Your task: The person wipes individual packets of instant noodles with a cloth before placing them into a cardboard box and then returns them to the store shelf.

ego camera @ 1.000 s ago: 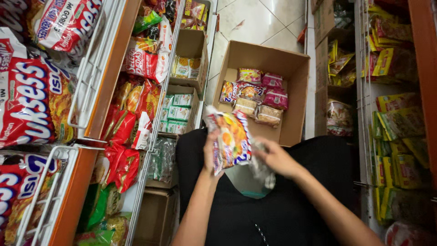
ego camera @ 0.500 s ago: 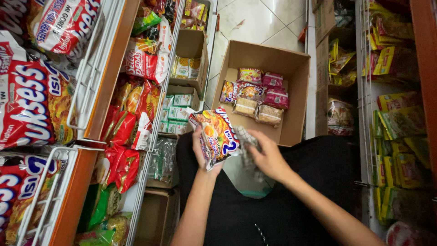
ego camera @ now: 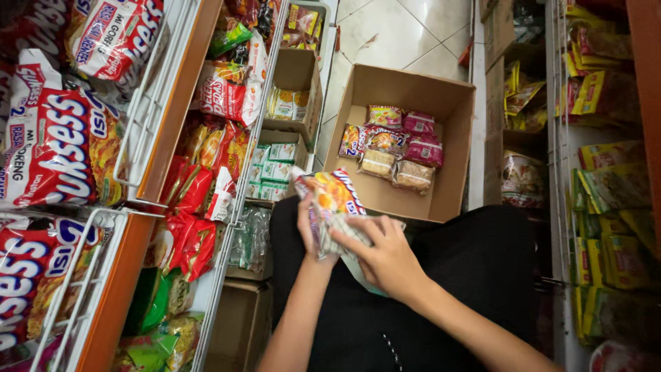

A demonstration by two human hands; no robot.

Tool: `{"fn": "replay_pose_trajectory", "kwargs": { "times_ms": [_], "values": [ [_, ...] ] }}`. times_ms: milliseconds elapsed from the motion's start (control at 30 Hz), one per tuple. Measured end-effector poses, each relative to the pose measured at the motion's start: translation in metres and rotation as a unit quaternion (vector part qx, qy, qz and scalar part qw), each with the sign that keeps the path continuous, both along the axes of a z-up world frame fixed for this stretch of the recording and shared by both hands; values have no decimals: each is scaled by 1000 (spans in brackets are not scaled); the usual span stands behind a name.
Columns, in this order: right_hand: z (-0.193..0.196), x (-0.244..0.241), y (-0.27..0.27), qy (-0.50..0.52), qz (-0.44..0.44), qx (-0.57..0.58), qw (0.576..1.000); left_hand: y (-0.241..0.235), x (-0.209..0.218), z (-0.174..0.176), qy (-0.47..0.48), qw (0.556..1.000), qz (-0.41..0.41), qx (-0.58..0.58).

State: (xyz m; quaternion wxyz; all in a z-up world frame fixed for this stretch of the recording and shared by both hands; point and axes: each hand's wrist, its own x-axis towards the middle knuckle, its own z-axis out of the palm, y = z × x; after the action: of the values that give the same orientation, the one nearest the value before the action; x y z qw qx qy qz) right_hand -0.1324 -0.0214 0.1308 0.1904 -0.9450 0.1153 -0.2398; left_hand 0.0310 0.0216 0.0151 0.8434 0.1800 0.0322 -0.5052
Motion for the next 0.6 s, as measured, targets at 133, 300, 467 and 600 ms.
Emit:
{"fn": "replay_pose_trajectory", "kwargs": {
  "times_ms": [133, 300, 467, 600],
  "values": [
    [-20, -25, -6, 12, 7, 54, 998, 2, 3, 13, -31, 998, 39, 25],
    [-58, -44, -36, -112, -135, 389, 904, 2, -5, 29, -58, 996, 45, 42],
    [-86, -85, -73, -151, -84, 868, 466, 6, -24, 66, -244, 963, 106, 43],
    [-109, -88, -84, -155, 37, 913, 376, 15, -39, 96, -454, 883, 115, 40]
  ]
}}
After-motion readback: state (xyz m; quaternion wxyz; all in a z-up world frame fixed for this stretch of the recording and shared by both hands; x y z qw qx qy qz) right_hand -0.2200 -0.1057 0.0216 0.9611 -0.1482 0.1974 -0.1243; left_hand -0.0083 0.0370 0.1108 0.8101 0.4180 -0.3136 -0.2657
